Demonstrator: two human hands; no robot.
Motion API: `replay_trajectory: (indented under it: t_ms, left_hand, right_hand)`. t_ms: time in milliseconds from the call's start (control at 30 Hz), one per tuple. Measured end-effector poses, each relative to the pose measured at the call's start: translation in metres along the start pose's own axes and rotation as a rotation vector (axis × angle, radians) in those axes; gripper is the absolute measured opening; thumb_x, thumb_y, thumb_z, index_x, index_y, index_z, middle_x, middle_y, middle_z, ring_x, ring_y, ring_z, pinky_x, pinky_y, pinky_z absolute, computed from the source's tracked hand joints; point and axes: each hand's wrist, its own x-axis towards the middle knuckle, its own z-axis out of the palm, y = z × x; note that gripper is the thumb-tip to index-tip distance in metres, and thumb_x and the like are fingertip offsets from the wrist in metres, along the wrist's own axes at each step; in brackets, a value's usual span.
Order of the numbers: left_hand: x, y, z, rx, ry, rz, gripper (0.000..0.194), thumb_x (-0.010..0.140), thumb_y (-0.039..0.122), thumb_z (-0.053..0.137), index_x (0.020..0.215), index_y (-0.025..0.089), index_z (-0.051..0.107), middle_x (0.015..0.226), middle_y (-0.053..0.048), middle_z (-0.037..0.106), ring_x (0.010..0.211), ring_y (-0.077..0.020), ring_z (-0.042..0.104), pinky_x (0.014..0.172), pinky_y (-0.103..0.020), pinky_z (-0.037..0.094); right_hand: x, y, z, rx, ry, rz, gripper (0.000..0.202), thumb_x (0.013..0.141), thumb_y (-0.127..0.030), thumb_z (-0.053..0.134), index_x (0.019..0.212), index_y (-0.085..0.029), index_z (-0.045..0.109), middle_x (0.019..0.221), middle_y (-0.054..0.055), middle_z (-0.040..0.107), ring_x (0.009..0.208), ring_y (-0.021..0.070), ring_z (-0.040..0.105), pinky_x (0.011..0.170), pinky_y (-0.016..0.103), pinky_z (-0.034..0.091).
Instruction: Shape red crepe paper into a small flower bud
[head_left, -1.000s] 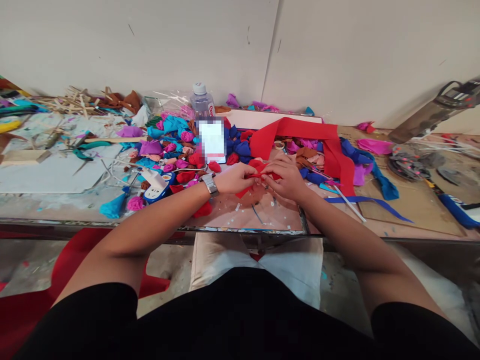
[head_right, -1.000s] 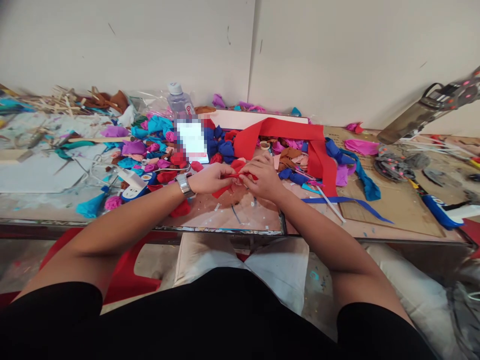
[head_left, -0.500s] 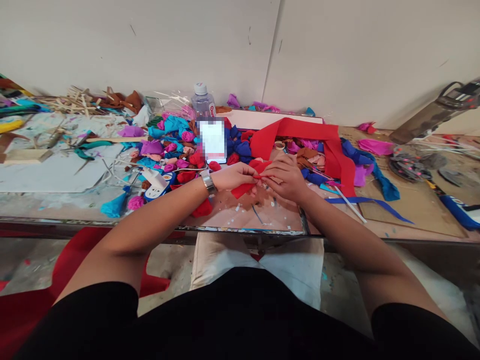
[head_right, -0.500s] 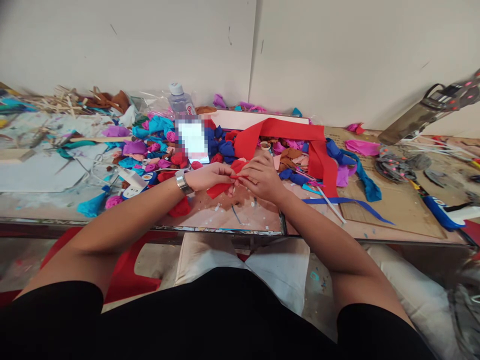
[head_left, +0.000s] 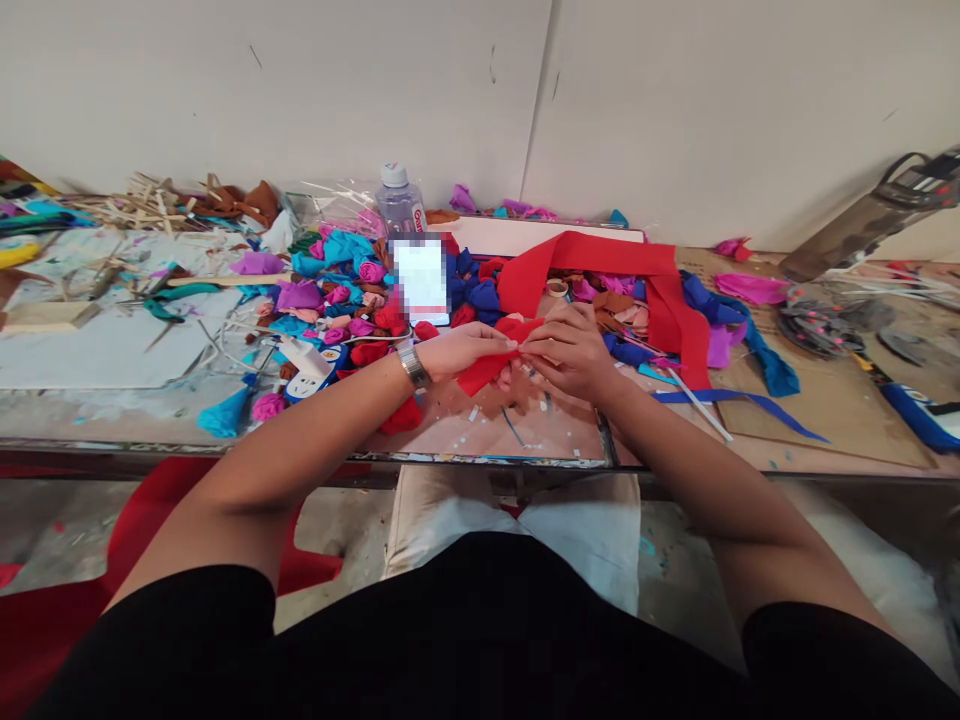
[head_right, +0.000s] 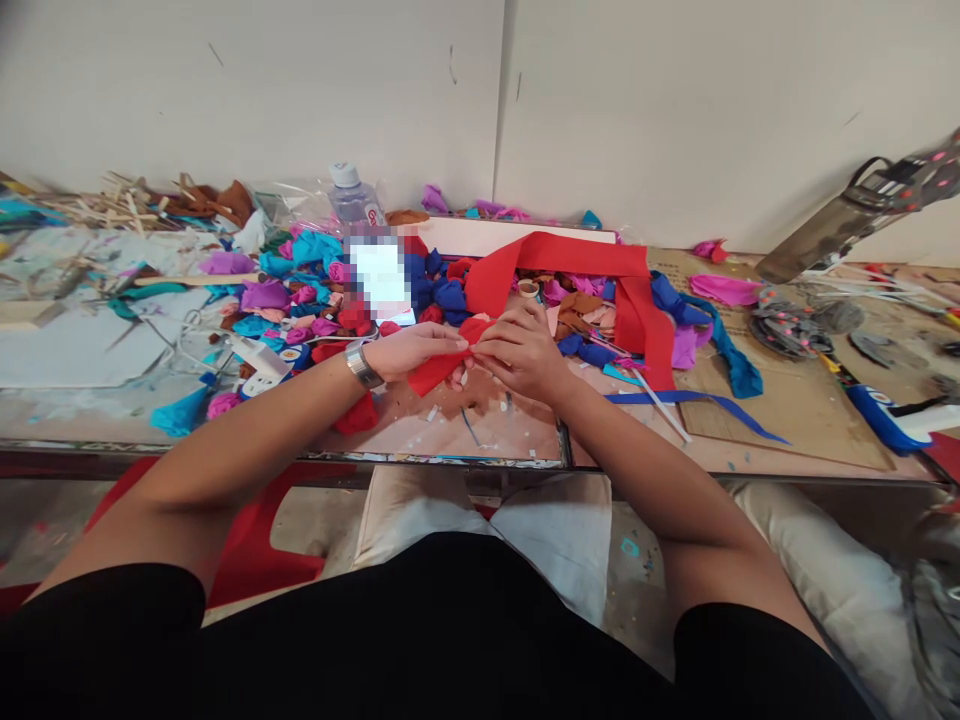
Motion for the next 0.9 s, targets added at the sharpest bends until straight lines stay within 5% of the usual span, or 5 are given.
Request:
replay_trajectory:
  t_ms: [233,467,700,900]
  left_hand:
    - [0.001,0.004,-0.002,0.330,0.036,0.111,0.039,0.097,0.052,0.077,0.091,0.013,0.077,0.081,-0.009,0.081,0.072,-0.0165,0.077,0.076,-0.029,0.062]
    - [0.001,-0.002,0.000,0.996,0.301,0.335,0.030,0.106,0.038,0.062,0.098,0.017,0.082,0.086,-0.005,0.084,0.076,-0.0161,0.078,0.073,-0.025,0.053]
    - [-0.001,-0.003,0.002,1.084,0.368,0.408,0.030,0.106,0.039,0.061,0.103,0.019,0.082,0.086,-0.005,0.083,0.076,-0.0170,0.077,0.074,-0.026,0.052]
    - [0.000,-0.002,0.002,0.932,0.322,0.369,0.035,0.106,0.044,0.059,0.096,0.018,0.080,0.084,-0.006,0.083,0.076,-0.0173,0.076,0.073,-0.027,0.055]
  right_hand:
    - [0.000,0.002,0.003,0.053,0.004,0.046,0.018,0.106,-0.041,0.070,0.098,-0.030,0.083,0.099,0.003,0.085,0.101,0.0259,0.067,0.102,0.052,0.044]
    - [-0.005,0.006,0.012,0.085,-0.005,0.161,0.024,0.104,-0.048,0.070,0.101,-0.028,0.084,0.106,0.005,0.086,0.103,0.0274,0.069,0.102,0.051,0.047]
    - [-0.006,0.007,0.013,0.113,0.015,0.167,0.020,0.104,-0.043,0.071,0.103,-0.028,0.084,0.105,0.005,0.086,0.102,0.0270,0.070,0.102,0.049,0.049]
    - [-0.005,0.006,0.012,0.085,0.030,0.161,0.020,0.104,-0.045,0.071,0.102,-0.028,0.083,0.107,0.005,0.086,0.105,0.0277,0.068,0.103,0.050,0.047]
